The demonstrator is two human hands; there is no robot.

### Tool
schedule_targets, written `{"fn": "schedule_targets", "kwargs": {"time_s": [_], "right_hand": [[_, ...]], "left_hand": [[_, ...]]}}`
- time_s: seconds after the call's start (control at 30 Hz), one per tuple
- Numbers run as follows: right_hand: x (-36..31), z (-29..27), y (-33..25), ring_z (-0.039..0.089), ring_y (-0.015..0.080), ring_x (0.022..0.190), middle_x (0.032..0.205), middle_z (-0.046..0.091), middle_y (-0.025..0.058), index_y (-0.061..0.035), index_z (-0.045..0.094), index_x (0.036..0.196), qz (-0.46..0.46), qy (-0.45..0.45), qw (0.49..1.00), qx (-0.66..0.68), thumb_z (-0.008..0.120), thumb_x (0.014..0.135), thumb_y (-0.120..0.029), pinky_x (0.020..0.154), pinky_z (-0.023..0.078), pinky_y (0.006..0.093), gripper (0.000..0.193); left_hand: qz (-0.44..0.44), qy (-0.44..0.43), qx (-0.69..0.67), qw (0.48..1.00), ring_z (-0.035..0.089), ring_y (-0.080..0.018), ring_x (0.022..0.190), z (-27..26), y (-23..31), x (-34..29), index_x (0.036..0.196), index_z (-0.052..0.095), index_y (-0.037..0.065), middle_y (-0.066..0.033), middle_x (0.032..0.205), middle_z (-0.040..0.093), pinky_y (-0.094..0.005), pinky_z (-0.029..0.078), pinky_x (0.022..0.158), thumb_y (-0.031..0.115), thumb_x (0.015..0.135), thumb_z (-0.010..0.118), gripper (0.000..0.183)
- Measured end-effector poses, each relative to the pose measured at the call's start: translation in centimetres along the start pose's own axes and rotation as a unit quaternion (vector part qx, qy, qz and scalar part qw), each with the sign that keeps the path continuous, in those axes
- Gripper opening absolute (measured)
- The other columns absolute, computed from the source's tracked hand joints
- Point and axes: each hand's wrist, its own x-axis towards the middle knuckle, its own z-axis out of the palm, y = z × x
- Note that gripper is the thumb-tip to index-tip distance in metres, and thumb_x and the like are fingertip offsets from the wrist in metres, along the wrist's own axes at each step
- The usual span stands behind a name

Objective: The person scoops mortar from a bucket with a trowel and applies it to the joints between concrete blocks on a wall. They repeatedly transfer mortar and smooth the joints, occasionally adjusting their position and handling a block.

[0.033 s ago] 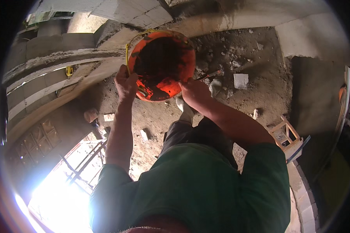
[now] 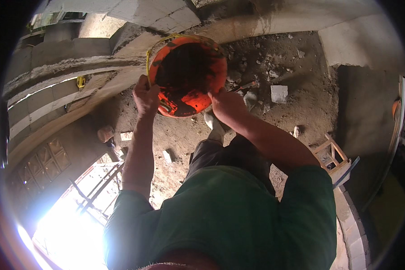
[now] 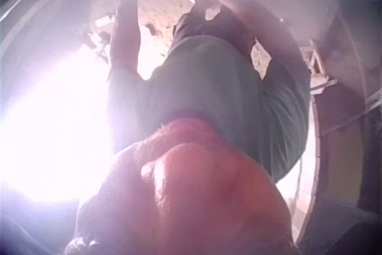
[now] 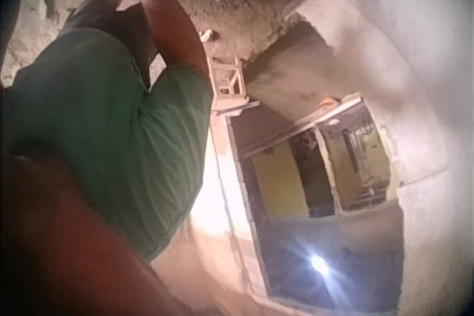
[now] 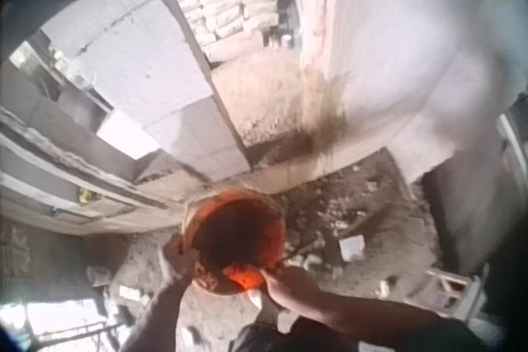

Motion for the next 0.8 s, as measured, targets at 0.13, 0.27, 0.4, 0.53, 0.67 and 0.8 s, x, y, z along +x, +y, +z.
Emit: {"fn": "schedule_targets", "kwargs": {"time_s": [0.13, 0.27, 0.4, 0.53, 0.67, 0.8], "right_hand": [[0.5, -3.3, -0.8, 0.067, 0.0321, 0.071, 0.091, 0.063, 0.0165, -0.0099, 0.055, 0.126, 0.067, 0.124, 0.99, -0.027, 0.053, 0.092, -0.02, 0.055, 0.055, 0.0397, 0.036], [1.3, -1.0, -1.4, 0.066, 0.0298, 0.064, 0.078, 0.063, 0.0148, -0.0044, 0.056, 0.121, 0.042, 0.111, 0.992, -0.041, 0.048, 0.092, -0.017, 0.051, 0.054, 0.041, 0.032], [0.2, 4.3, -1.8, 0.067, 0.0312, 0.069, 0.078, 0.066, 0.0163, -0.0033, 0.059, 0.118, -0.025, 0.079, 0.996, 0.033, 0.047, 0.094, -0.021, 0.061, 0.055, 0.0434, 0.032], [0.9, 4.9, -2.2, 0.069, 0.0287, 0.071, 0.079, 0.068, 0.0172, -0.0024, 0.055, 0.128, 0.032, -0.08, 0.945, 0.315, 0.059, 0.093, -0.031, 0.065, 0.055, 0.0416, 0.045], [1.3, 6.5, -1.8, 0.056, 0.0128, 0.047, 0.07, 0.062, 0.0074, -0.0057, 0.048, 0.138, 0.118, -0.199, 0.828, 0.51, 0.06, 0.095, -0.04, 0.042, 0.047, 0.0302, 0.056], [0.9, 4.9, -2.0, 0.049, 0.01, 0.043, 0.061, 0.053, 0.0027, -0.0083, 0.05, 0.136, 0.071, -0.209, 0.742, 0.633, 0.054, 0.098, -0.044, 0.038, 0.042, 0.0282, 0.052]], "left_hand": [[0.074, -0.01, 0.104, 0.992, 0.036, -0.0077, 0.06, -1.2, -1.0, -0.7, 0.068, 0.044, 0.003, 0.0009, 0.061, 0.04, -0.0284, 0.033, 0.051, -0.001, 0.07, 0.055, 0.012], [0.113, -0.046, 0.12, 0.985, 0.034, -0.0081, 0.061, -0.6, 0.5, -1.6, 0.067, 0.04, 0.005, 0.0017, 0.062, 0.036, -0.0277, 0.031, 0.052, 0.001, 0.07, 0.056, 0.017], [0.132, -0.097, 0.14, 0.976, 0.035, -0.0086, 0.06, -0.9, 1.9, -1.7, 0.067, 0.04, 0.004, 0.0008, 0.061, 0.036, -0.0289, 0.032, 0.051, 0.002, 0.071, 0.057, 0.017], [0.111, -0.137, 0.142, 0.974, 0.038, -0.0071, 0.061, -2.1, 0.9, -1.5, 0.069, 0.045, 0.003, 0.0007, 0.063, 0.043, -0.0275, 0.035, 0.052, 0.002, 0.071, 0.057, 0.013], [0.06, -0.115, -0.018, 0.991, 0.038, -0.0039, 0.061, -2.2, -1.6, -0.6, 0.069, 0.046, 0.004, 0.0051, 0.065, 0.044, -0.0231, 0.034, 0.052, -0.004, 0.07, 0.055, 0.012], [0.038, -0.042, -0.054, 0.997, 0.044, -0.0049, 0.06, -3.3, -4.7, 0.3, 0.075, 0.052, 0.004, 0.0032, 0.068, 0.05, -0.0232, 0.036, 0.052, -0.001, 0.071, 0.056, 0.008]]}}
